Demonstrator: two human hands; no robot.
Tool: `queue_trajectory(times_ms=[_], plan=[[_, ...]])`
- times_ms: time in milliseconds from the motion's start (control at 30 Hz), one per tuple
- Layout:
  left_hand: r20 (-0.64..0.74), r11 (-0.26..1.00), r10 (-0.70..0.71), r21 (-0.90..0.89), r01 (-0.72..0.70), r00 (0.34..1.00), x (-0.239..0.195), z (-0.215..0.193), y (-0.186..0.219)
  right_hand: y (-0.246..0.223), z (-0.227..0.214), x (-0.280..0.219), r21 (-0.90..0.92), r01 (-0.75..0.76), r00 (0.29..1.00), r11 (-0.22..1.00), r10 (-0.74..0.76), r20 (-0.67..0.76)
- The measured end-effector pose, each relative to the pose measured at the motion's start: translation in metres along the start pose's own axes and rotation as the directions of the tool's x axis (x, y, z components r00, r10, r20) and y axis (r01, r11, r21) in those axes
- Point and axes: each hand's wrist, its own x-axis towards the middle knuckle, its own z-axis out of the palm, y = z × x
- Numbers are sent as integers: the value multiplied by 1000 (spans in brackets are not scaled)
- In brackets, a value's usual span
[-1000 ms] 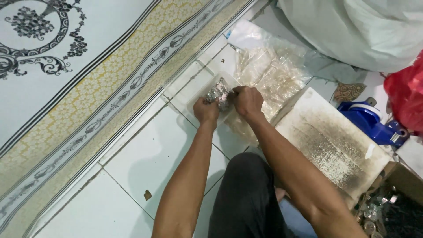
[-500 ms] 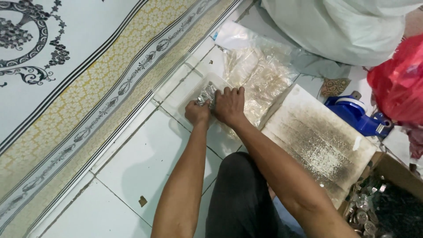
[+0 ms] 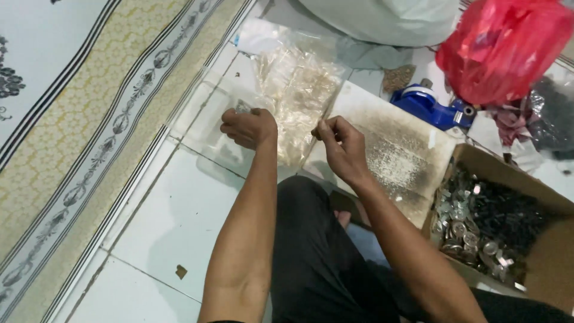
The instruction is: Sorting and assembling small metal components from a box into a plastic bag and onto a workspace.
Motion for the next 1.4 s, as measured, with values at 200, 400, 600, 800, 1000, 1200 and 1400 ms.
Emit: queue_trajectory(times_ms=[200, 400, 600, 800, 1000, 1200, 1400], plan=[[169, 997, 66, -53, -58, 983, -62, 43, 7, -54, -26, -75, -2, 451, 892, 893, -450, -44], [314, 968, 246, -23, -252, 917, -139, 64, 5, 19, -80, -103, -103, 245, 953, 964, -259, -155], [665, 884, 399, -97, -456, 631, -228, 83, -7, 88, -180, -135, -45, -71, 947, 996, 53, -318], [822, 645, 564, -379, -663, 79, -342, 127, -68, 170, -309, -156, -1, -356, 882, 935, 335, -332], [950, 105, 182, -274, -956, -252, -390, 155, -127, 178, -334, -183, -549, -593, 739, 589, 669, -80], [957, -405, 86, -219, -888, -276, -394, 157, -153, 325, -288, -204, -710, -509, 735, 487, 675, -63], [968, -528, -182, -246, -813, -174, -403, 135, -131, 260, -282, -201, -721, -549, 661, 423, 748, -64]])
